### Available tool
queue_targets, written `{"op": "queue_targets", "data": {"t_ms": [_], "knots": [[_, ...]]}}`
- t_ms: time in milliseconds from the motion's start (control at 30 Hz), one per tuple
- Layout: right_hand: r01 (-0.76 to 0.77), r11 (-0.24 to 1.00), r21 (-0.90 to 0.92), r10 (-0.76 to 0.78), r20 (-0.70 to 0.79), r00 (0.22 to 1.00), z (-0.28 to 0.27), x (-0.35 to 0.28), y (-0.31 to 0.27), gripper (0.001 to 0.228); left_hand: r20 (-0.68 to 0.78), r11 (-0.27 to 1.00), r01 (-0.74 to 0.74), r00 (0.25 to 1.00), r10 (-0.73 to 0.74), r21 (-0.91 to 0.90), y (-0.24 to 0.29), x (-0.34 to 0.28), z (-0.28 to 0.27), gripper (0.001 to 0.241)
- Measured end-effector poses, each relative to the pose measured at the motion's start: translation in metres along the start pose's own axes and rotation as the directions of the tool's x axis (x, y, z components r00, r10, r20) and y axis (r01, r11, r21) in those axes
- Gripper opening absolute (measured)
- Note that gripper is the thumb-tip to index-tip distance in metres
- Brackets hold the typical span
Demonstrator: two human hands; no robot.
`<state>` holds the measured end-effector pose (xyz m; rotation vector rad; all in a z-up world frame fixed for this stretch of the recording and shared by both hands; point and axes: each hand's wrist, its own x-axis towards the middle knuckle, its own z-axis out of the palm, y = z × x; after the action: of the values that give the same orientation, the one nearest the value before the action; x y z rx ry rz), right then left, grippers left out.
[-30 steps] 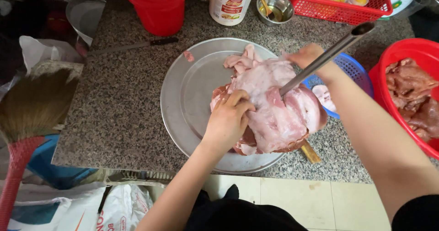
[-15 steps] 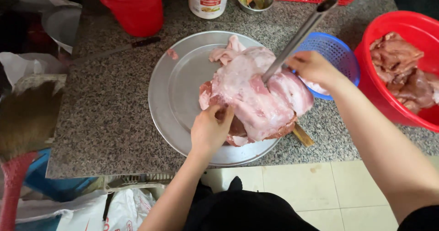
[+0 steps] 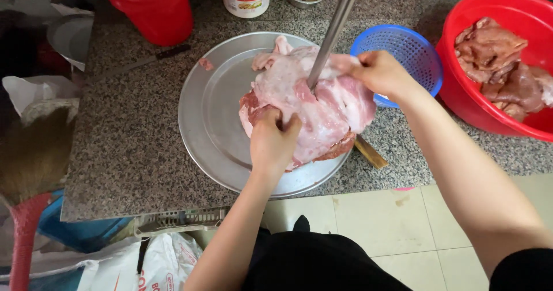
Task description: Stacking sliced meat and fat onto a vertical rotisserie skewer.
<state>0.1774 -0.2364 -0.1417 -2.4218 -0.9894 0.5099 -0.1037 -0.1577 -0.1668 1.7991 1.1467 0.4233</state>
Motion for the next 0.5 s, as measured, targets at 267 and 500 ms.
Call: {"op": "queue_targets", "data": {"t_ms": [267, 500], "knots": [[0.128, 0.986, 0.108, -0.113, -0.135, 0.984, -0.008, -0.039, -0.008, 0.029, 0.034, 0.839, 0.125, 0.991, -0.126, -0.529, -0.024, -0.002, 0.007, 0.024], [0.004, 1.0, 0.01, -0.002, -0.167, 0.986, 0.036, -0.002, 0.063, 0.026, -0.064, 0.994, -0.01, 0.998, 0.003, -0.107, -0.044, -0.004, -0.02, 0.037]]}}
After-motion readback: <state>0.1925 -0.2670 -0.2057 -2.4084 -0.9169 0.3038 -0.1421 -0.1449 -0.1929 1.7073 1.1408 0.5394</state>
